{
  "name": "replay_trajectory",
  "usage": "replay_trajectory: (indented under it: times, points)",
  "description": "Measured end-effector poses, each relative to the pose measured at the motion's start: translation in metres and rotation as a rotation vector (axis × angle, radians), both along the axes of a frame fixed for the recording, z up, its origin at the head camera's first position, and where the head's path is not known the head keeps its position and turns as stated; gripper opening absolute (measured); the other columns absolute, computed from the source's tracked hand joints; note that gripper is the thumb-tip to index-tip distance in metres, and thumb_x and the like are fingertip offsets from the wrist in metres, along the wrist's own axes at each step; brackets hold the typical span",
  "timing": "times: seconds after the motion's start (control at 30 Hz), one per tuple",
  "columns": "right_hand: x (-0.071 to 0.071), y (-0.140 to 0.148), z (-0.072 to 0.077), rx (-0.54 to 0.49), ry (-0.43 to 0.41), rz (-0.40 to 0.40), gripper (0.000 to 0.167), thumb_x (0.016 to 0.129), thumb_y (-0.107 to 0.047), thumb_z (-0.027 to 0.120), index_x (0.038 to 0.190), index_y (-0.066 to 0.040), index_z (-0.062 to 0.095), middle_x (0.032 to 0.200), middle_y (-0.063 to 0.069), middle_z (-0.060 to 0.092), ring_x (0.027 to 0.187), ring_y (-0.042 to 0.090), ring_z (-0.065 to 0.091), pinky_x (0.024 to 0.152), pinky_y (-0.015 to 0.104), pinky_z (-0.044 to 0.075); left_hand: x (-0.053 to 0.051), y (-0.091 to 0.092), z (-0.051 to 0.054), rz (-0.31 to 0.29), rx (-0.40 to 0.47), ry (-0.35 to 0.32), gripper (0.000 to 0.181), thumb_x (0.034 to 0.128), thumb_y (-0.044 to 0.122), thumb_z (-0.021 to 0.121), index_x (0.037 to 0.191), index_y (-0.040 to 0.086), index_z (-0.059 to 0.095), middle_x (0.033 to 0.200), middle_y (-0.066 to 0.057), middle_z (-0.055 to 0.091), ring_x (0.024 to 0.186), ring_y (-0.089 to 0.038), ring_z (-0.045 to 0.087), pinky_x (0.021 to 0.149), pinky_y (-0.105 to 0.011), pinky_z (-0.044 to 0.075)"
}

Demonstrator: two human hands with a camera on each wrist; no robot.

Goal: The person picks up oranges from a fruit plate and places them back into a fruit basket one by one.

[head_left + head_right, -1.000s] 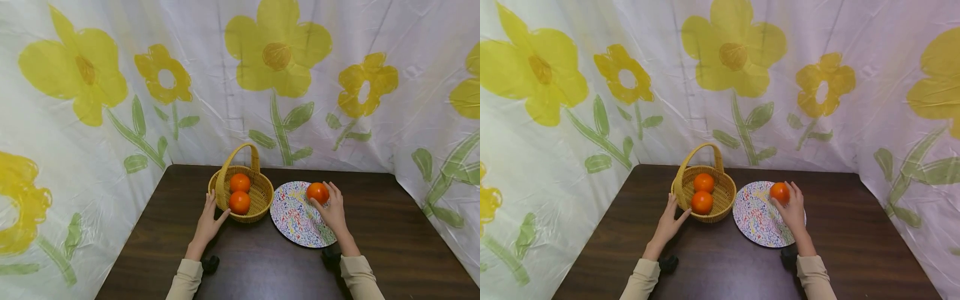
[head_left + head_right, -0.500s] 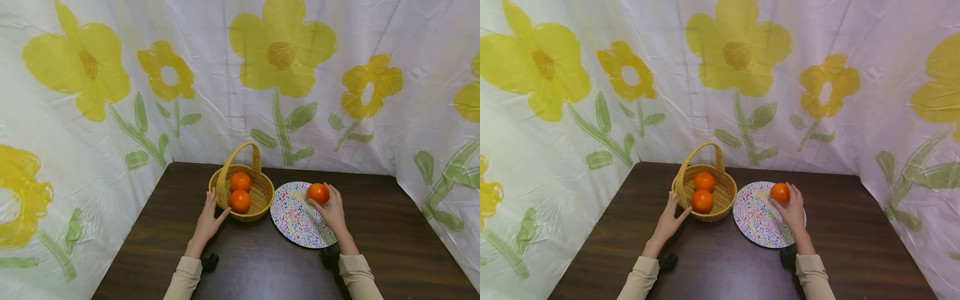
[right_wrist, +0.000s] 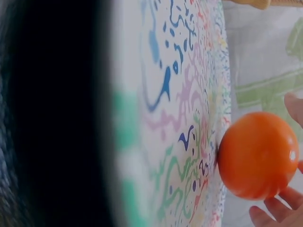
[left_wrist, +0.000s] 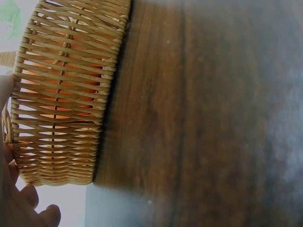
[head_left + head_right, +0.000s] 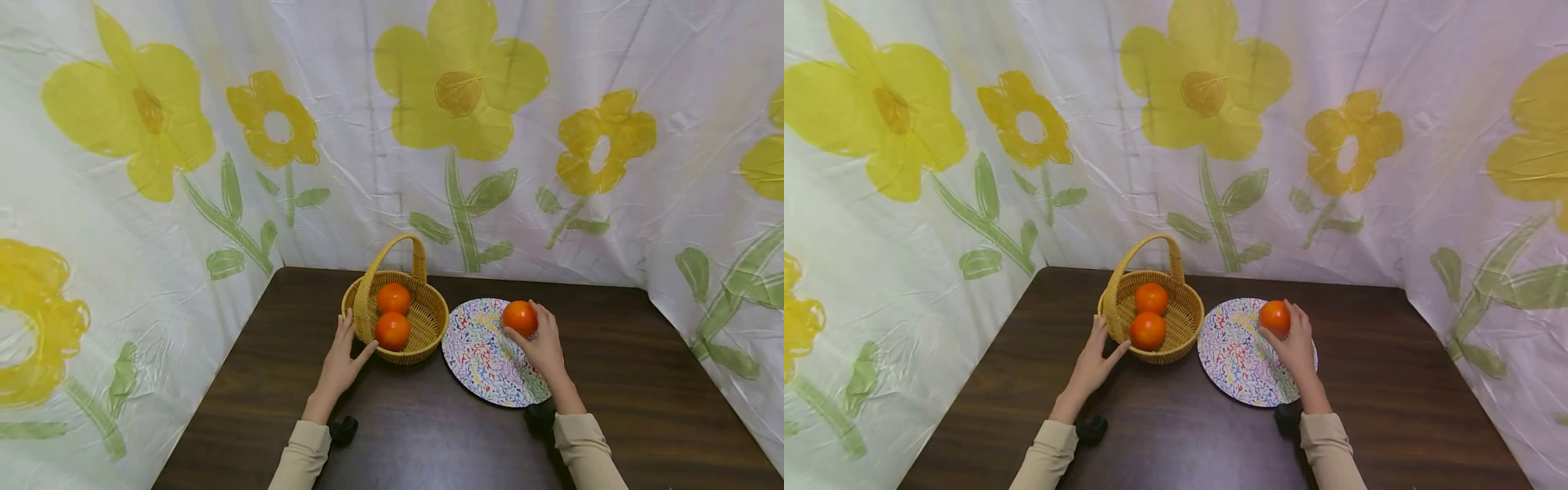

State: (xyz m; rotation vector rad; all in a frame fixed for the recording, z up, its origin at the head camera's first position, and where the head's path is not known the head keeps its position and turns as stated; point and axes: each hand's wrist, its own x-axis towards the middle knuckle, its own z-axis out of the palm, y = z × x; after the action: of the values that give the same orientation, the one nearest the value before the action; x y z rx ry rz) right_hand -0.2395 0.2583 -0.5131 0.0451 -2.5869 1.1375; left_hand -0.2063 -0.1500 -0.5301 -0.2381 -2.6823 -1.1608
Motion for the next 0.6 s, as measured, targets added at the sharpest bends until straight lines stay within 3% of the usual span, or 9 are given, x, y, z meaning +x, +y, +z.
replay_trajectory:
  times: [0.6]
  points:
    - [-0.0069,0.0053,-0.005,0.03,-0.009,0.013,0.076,0.082,-0.025,0.072,0.143,-0.005,0.031,0.142,0.027,0.025,0.12,0.049,0.036,0.092,0.066,0.034,-0.0003,0.0008,0.0007,0.011,-0.019,0.017,0.076,0.087,0.057,0.052,0.148,0.02,0.025,0.157,0.0,0.008,0.143,-0.028,0.005,0.102,-0.06,0.028]
